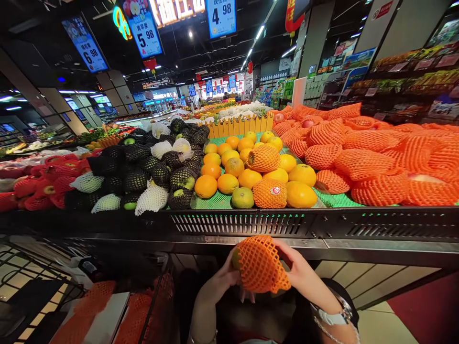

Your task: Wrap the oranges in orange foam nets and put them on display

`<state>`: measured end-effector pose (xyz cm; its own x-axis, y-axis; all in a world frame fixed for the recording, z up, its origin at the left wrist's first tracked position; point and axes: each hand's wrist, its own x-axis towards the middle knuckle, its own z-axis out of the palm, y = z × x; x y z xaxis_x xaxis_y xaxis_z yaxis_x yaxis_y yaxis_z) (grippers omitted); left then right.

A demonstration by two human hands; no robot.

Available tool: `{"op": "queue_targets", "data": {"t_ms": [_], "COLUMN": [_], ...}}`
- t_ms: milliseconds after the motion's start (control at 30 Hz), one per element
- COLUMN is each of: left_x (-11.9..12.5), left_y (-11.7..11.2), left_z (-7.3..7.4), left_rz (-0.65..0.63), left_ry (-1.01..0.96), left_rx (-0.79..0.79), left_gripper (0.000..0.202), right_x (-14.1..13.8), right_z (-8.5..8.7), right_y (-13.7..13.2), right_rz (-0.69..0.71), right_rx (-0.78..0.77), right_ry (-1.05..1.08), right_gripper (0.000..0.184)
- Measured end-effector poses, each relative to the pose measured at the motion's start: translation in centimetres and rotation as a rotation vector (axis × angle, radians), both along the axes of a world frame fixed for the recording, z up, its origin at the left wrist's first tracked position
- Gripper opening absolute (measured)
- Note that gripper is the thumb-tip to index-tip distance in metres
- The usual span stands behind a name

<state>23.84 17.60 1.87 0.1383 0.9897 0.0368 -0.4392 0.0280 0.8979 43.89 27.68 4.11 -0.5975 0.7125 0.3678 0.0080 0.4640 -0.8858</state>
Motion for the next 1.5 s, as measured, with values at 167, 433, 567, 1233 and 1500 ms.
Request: {"op": "queue_targets", "data": {"t_ms": [167,433,567,1233,1500], "left_x": [0.2,1.8,2.2,1.7,2.8], "left_y": [0.4,2.0,3.1,0.9,2.3], "left_z": [-0.4,-2.9,-5.3,-0.2,0.0], "left_rz": [0.093,0.213,0.227,0.525,1.008], "left_ry": [0.068,-0.105,-0.208,0.318,1.069], "left_rx": [0.052,-0.043,-0.007,0.275,0.816], "left_gripper": [0.068,0.077,0.095,0.064,0.027], "right_x": [-0.2,0.5,0.9,-1.7,-3.4], "right_z": [0.2,1.6,3.0,-0.8,-1.4], "right_y": [0.2,1.1,1.5,0.9,-1.1], "right_rz": [0.044,-0.098,0.005,-0.084,-0.101], "right_rx": [-0.061,0.57,0.779,-0.082,-0.733], "right_ry": [0.05,-0.112,-0.214,0.216,0.595], "right_gripper": [0.049,0.026,0.039,0.072,0.064]}}
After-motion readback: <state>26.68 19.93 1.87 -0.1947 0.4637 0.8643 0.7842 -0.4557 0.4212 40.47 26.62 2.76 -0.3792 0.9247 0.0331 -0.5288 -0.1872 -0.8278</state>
